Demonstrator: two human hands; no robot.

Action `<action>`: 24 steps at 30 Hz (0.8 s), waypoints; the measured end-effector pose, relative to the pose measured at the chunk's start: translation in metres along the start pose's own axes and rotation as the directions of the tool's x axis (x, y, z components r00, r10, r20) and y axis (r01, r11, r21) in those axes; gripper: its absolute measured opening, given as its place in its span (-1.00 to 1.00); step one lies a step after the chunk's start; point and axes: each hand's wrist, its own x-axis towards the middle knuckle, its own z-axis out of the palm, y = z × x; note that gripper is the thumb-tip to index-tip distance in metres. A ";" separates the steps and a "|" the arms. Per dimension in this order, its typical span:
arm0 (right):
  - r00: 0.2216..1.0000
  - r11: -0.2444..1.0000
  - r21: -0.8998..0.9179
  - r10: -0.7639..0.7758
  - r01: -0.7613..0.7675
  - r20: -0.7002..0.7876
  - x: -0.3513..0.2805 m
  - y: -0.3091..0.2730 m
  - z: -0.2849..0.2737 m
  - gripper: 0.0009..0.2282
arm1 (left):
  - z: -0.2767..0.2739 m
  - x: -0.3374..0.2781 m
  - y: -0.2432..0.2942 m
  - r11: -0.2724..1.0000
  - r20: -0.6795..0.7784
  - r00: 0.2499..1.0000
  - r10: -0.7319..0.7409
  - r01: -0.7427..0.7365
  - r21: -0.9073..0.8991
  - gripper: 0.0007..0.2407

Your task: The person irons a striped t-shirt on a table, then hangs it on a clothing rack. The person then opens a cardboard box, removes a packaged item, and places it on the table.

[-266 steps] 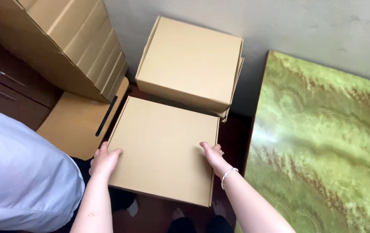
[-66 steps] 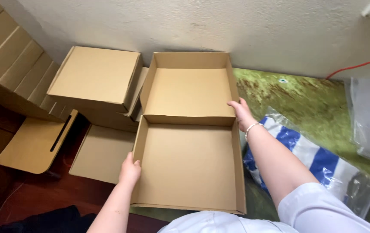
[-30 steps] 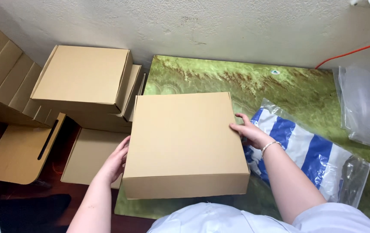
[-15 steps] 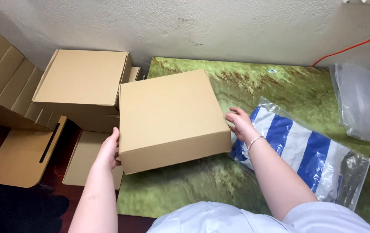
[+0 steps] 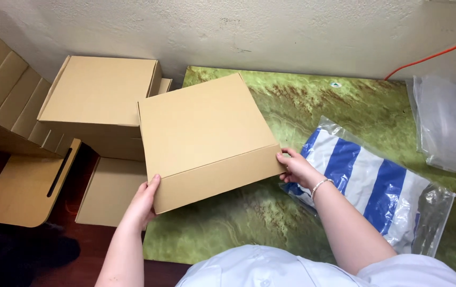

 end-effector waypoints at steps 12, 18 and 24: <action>0.990 0.984 -0.150 0.111 -0.097 0.088 0.027 0.021 -0.002 -0.53 | -0.023 0.103 -0.082 0.843 -0.184 0.981 0.061 0.048 0.535 -0.13; 0.995 0.997 -0.016 -0.081 0.082 0.064 0.039 0.052 0.008 -0.56 | -0.021 0.087 -0.091 0.875 -0.134 0.985 0.110 -0.032 0.484 -0.13; 0.973 0.973 -0.031 -0.225 0.227 0.054 0.068 0.067 -0.002 -0.63 | -0.013 0.063 -0.073 0.992 -0.138 0.989 -0.057 0.072 0.107 -0.32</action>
